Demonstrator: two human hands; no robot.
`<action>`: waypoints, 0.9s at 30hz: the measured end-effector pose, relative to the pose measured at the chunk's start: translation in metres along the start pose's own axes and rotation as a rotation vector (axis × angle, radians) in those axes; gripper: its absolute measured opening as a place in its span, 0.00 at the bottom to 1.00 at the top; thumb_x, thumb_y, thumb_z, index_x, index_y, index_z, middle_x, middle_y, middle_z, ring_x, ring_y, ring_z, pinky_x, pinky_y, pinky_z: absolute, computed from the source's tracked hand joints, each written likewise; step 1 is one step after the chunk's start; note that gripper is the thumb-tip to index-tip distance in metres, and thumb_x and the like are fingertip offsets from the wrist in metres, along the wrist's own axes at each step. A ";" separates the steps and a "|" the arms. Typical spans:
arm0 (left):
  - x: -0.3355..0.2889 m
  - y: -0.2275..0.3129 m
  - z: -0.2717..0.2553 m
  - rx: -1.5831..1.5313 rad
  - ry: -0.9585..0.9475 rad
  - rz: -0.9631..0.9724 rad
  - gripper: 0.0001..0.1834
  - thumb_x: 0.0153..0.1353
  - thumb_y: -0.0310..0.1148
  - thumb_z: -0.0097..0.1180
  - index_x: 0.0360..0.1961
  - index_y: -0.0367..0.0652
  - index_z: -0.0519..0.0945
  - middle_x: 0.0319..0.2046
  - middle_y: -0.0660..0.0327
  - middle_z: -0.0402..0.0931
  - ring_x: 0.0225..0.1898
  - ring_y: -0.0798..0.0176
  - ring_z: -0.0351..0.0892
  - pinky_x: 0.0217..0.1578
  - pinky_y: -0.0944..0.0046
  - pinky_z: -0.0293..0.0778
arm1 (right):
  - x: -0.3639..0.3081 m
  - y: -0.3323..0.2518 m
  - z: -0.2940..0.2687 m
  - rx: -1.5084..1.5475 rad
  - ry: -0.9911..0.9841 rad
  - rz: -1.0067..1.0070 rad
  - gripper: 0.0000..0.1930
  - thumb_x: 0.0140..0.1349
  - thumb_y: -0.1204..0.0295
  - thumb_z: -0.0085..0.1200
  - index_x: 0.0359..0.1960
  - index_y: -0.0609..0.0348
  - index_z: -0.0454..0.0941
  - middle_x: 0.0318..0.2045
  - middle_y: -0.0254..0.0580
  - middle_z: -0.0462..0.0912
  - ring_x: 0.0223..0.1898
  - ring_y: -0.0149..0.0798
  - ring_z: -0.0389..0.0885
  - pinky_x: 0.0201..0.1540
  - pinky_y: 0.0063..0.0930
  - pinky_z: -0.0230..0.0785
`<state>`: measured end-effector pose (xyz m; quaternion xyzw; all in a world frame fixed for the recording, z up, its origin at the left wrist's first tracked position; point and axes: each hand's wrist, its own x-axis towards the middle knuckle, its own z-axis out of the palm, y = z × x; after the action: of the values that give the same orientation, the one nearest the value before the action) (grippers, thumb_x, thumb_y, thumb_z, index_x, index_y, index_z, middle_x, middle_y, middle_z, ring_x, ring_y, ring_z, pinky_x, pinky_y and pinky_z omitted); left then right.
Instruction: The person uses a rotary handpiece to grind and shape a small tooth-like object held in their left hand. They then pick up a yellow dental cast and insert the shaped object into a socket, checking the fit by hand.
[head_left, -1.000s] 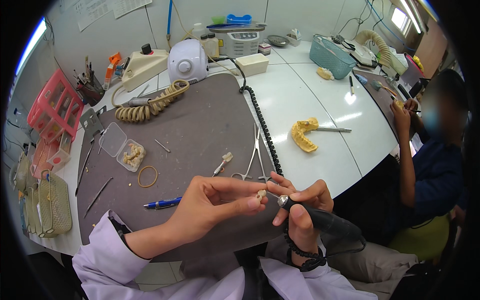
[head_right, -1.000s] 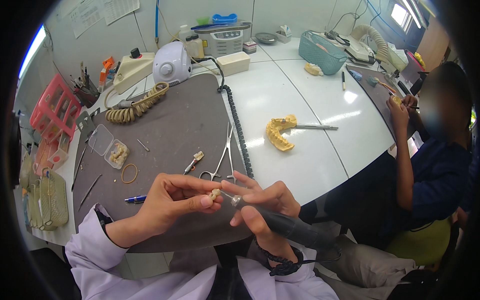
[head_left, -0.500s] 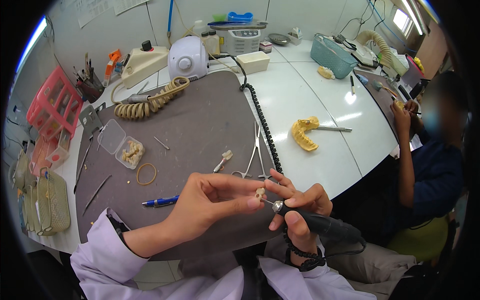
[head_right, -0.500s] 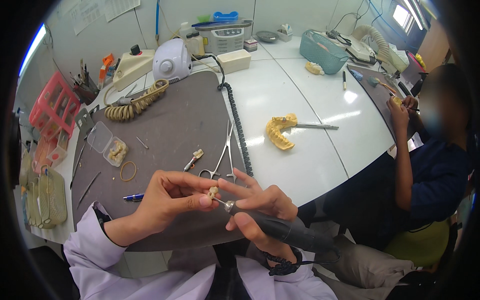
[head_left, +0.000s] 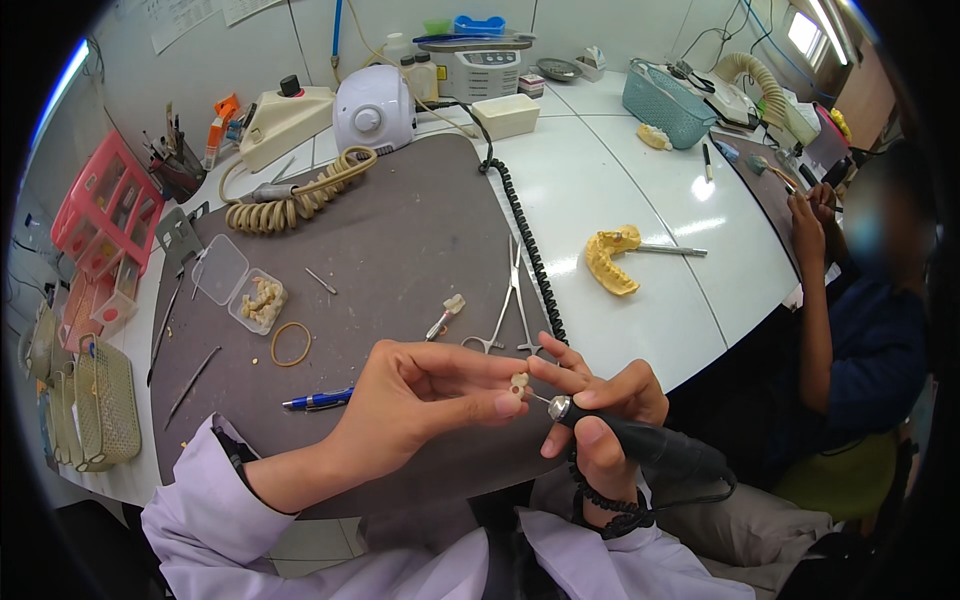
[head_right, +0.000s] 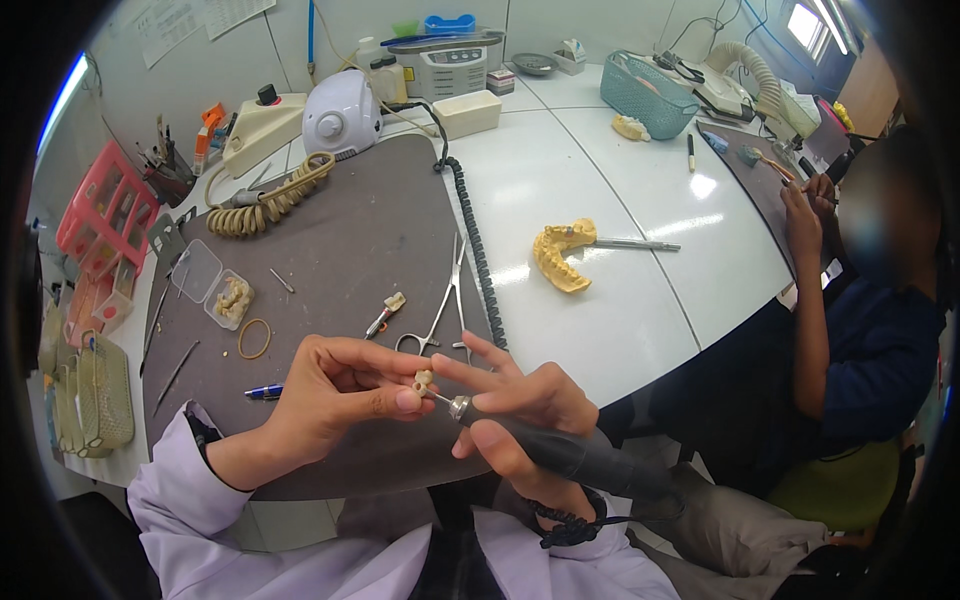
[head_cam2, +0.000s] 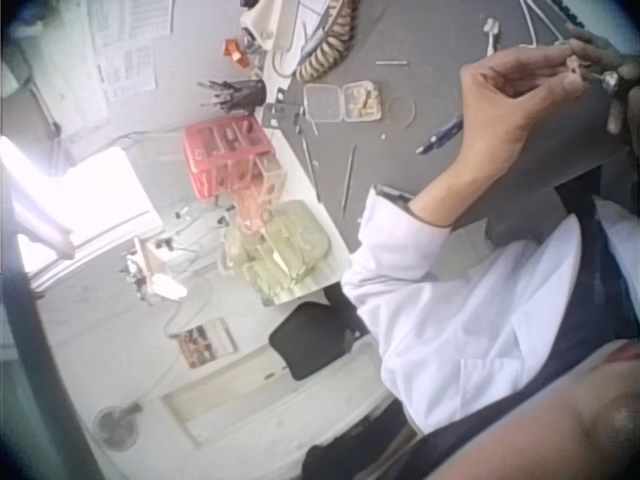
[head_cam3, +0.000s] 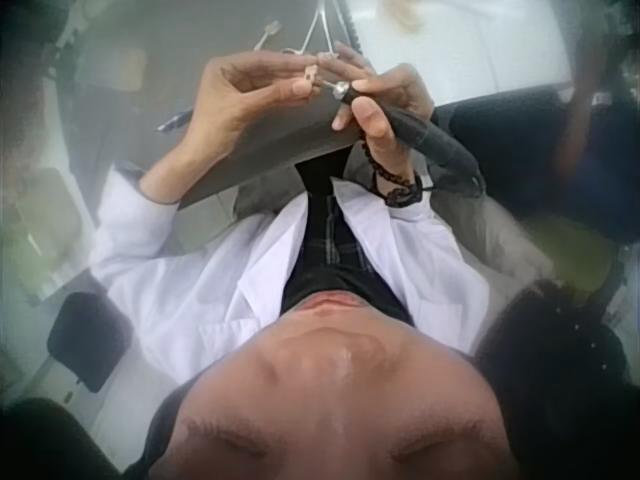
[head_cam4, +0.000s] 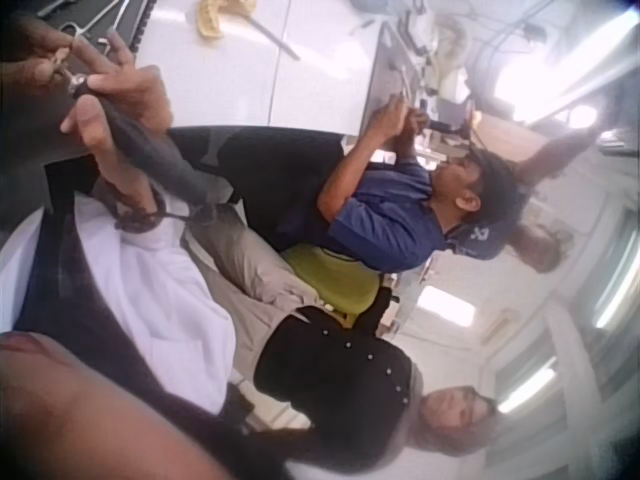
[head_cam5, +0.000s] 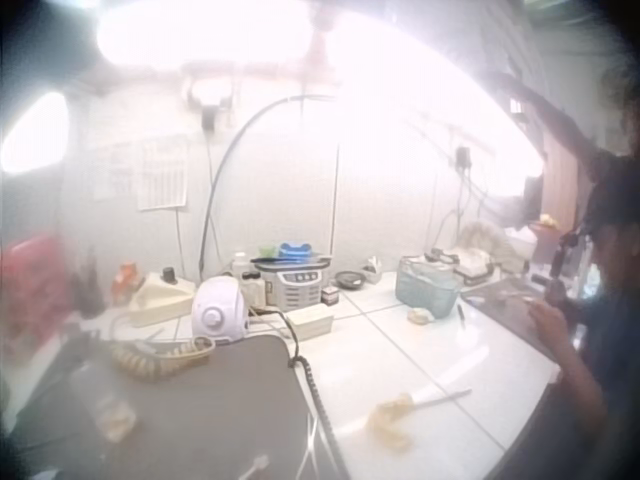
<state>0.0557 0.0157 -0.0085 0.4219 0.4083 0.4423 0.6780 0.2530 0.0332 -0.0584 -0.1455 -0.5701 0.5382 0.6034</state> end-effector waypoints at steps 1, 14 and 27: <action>0.000 0.000 0.000 0.001 -0.001 -0.005 0.15 0.54 0.20 0.63 0.45 0.30 0.79 0.37 0.51 0.82 0.40 0.60 0.84 0.44 0.63 0.81 | 0.000 -0.001 0.001 0.006 0.003 0.002 0.06 0.59 0.77 0.54 0.35 0.60 0.70 0.14 0.42 0.79 0.51 0.58 0.78 0.67 0.63 0.43; 0.000 -0.002 0.000 -0.010 0.008 0.020 0.14 0.54 0.20 0.63 0.44 0.30 0.80 0.37 0.51 0.82 0.39 0.59 0.84 0.43 0.63 0.81 | 0.001 -0.001 0.001 -0.029 -0.030 -0.004 0.06 0.59 0.76 0.55 0.35 0.60 0.70 0.14 0.41 0.79 0.51 0.58 0.78 0.66 0.64 0.44; 0.001 -0.005 -0.004 0.093 0.052 0.067 0.14 0.52 0.22 0.66 0.41 0.32 0.81 0.34 0.57 0.82 0.35 0.67 0.82 0.39 0.70 0.78 | -0.001 0.004 0.000 -0.005 0.198 -0.046 0.09 0.60 0.71 0.53 0.37 0.57 0.64 0.10 0.38 0.74 0.44 0.56 0.83 0.67 0.63 0.43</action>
<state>0.0537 0.0166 -0.0149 0.4544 0.4316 0.4561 0.6317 0.2511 0.0334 -0.0623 -0.1864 -0.5120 0.5058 0.6688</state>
